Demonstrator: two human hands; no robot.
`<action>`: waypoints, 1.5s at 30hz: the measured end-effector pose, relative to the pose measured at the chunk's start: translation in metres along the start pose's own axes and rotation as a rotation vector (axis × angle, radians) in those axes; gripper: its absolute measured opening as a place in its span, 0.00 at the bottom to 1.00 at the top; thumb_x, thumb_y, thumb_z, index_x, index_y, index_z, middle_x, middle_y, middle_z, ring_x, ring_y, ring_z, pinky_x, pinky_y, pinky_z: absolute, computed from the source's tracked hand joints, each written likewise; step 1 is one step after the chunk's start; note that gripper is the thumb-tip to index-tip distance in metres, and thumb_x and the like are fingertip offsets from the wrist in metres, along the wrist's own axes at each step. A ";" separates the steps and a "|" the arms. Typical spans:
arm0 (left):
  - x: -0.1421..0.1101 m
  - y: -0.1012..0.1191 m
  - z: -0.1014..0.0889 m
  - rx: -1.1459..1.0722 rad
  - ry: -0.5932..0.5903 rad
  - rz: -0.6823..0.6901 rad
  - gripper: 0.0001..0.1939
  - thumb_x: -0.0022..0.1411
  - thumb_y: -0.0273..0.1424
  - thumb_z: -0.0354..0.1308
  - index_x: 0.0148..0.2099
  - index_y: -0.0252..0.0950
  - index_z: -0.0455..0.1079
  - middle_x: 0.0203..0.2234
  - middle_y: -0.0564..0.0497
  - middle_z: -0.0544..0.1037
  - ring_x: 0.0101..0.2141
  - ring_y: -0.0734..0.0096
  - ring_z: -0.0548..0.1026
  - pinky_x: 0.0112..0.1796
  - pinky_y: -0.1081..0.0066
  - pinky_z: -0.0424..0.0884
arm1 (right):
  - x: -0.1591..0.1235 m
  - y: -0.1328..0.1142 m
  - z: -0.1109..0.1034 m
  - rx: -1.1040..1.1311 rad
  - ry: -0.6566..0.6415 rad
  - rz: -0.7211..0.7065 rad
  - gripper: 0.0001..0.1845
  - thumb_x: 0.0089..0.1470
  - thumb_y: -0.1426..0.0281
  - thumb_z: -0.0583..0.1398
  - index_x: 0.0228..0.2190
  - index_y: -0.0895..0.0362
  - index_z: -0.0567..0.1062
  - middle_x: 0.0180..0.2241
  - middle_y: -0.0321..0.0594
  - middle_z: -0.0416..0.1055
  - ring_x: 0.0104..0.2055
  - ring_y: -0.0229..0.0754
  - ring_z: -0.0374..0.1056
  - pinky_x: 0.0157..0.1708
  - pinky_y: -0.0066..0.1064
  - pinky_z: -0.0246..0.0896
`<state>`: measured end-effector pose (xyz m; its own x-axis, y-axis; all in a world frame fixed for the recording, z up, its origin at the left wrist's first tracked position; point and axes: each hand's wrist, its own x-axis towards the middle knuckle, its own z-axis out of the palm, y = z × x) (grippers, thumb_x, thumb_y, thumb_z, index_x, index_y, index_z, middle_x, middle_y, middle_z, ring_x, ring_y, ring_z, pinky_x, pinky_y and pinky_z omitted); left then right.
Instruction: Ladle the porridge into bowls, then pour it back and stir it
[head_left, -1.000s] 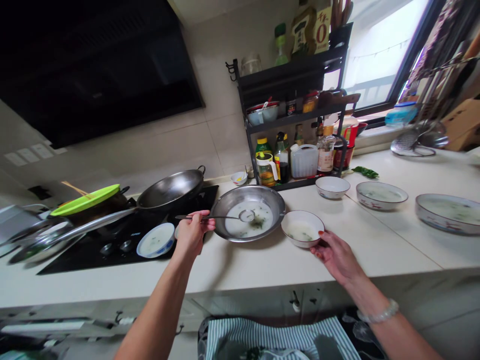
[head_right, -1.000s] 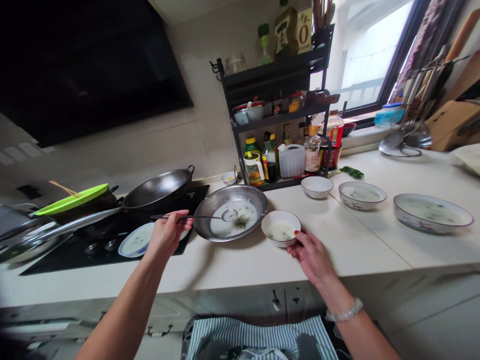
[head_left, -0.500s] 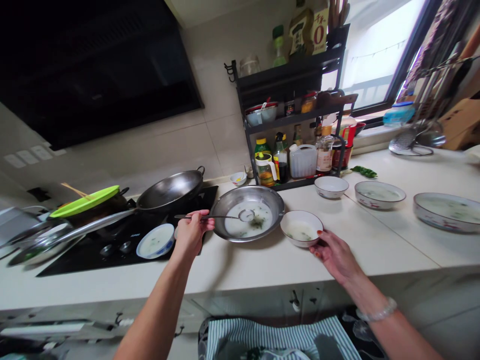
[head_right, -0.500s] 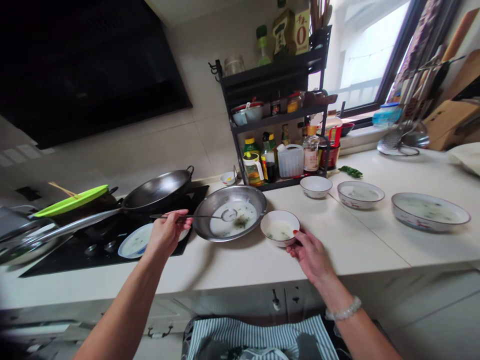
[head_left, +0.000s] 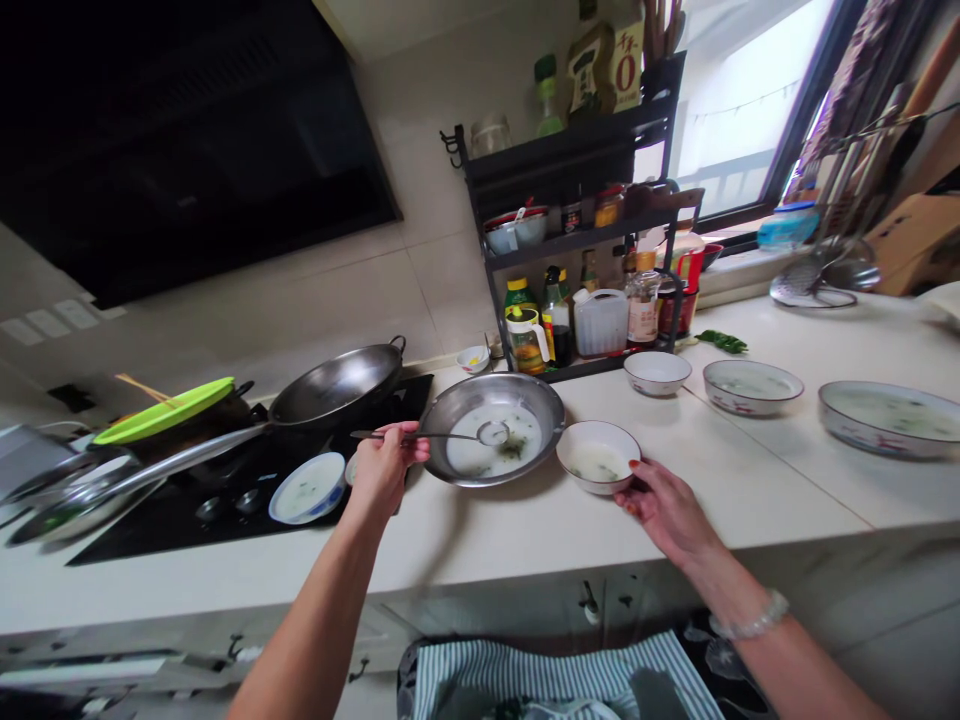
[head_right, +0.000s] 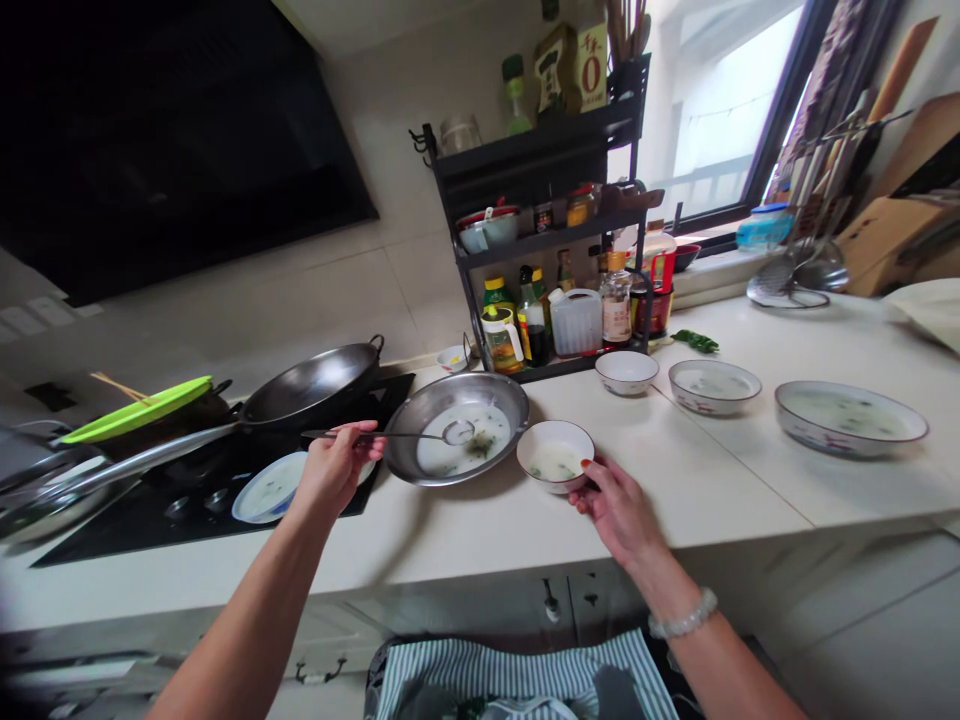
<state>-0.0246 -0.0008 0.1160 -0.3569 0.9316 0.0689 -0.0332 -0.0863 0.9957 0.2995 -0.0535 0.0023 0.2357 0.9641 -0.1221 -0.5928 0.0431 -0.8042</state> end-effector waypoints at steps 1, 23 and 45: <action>0.000 0.001 0.001 -0.002 -0.003 0.005 0.10 0.49 0.31 0.55 0.31 0.30 0.72 0.17 0.48 0.76 0.20 0.68 0.74 0.25 0.69 0.72 | 0.000 0.000 -0.001 0.001 -0.003 0.004 0.16 0.38 0.64 0.72 0.28 0.57 0.76 0.25 0.39 0.74 0.22 0.37 0.66 0.17 0.26 0.57; -0.054 0.023 0.087 0.105 -0.635 0.165 0.09 0.61 0.34 0.52 0.38 0.33 0.66 0.18 0.53 0.72 0.19 0.72 0.73 0.22 0.72 0.72 | 0.002 0.004 -0.004 0.057 -0.030 0.018 0.16 0.38 0.64 0.73 0.29 0.57 0.77 0.25 0.38 0.75 0.23 0.36 0.67 0.18 0.24 0.58; -0.044 -0.006 0.062 -0.215 -0.353 0.001 0.12 0.53 0.32 0.57 0.38 0.28 0.70 0.18 0.49 0.75 0.22 0.72 0.75 0.25 0.74 0.71 | -0.001 -0.001 0.001 0.007 -0.002 0.013 0.16 0.37 0.63 0.72 0.28 0.56 0.77 0.25 0.38 0.75 0.22 0.37 0.67 0.17 0.25 0.58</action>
<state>0.0491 -0.0191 0.1108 -0.0157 0.9922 0.1240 -0.2409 -0.1241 0.9626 0.2995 -0.0542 0.0035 0.2262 0.9652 -0.1313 -0.6015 0.0324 -0.7982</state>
